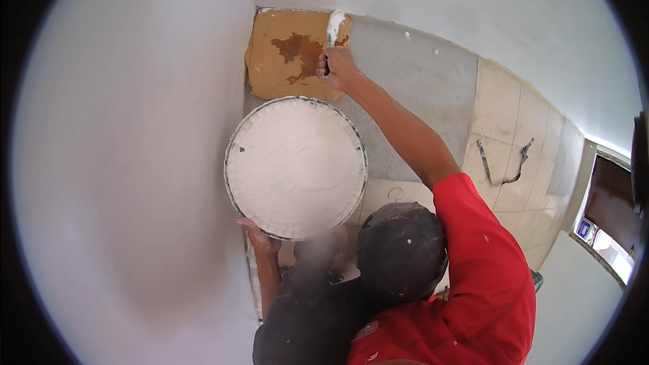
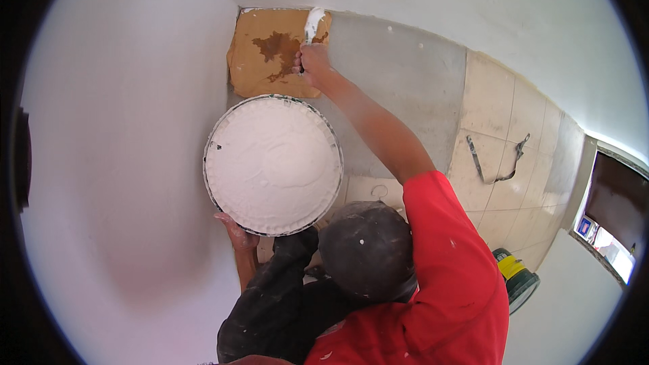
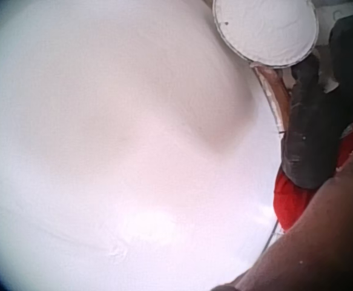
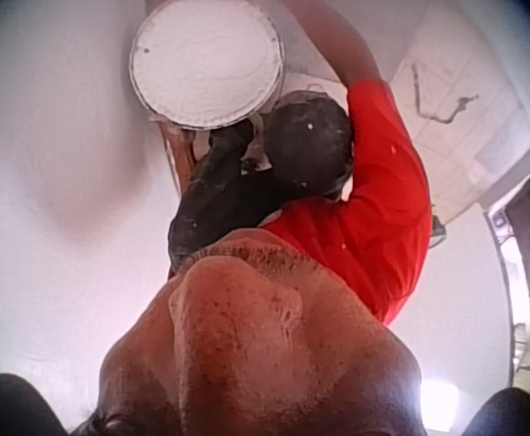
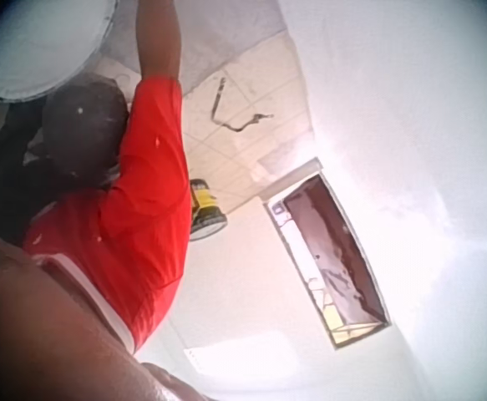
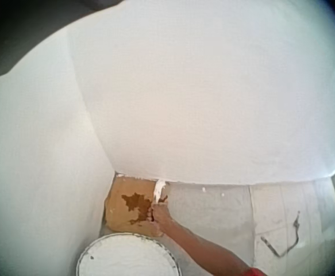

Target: The person is painting a wall with white paint using a brush. They repeatedly dip the brush into a paint bucket and apply the paint to a specific area of the wall, covering a brownish patch.

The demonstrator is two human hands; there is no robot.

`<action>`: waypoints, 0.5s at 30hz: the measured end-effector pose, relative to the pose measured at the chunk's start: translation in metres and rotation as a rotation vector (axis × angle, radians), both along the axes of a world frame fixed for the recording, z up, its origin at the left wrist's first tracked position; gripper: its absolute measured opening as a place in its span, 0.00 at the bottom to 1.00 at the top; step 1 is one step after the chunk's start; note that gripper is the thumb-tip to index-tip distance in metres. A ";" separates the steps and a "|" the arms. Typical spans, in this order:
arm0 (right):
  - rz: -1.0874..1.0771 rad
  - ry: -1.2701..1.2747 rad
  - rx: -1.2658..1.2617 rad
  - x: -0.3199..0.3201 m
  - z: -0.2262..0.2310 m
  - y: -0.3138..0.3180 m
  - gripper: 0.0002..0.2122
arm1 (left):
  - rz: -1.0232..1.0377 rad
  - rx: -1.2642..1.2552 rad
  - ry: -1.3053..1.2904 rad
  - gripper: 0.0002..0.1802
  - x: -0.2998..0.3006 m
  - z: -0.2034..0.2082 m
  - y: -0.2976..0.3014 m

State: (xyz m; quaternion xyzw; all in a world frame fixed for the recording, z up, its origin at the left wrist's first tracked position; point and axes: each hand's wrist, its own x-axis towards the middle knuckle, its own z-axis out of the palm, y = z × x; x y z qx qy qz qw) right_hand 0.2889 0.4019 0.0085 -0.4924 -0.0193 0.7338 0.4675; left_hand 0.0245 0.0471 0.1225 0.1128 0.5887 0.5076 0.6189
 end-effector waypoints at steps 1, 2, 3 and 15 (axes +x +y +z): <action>0.002 -0.015 -0.007 -0.005 0.001 0.005 0.09 | -0.003 -0.004 -0.003 0.58 0.001 0.001 0.002; 0.004 -0.030 -0.015 -0.009 0.002 0.009 0.09 | -0.006 -0.008 -0.006 0.58 0.002 0.002 0.003; 0.036 -0.038 -0.013 -0.012 0.003 0.014 0.09 | -0.005 -0.009 -0.008 0.58 0.002 0.003 0.003; -0.060 -0.071 0.069 -0.007 -0.001 0.008 0.10 | -0.039 0.100 0.063 0.59 0.004 0.000 -0.003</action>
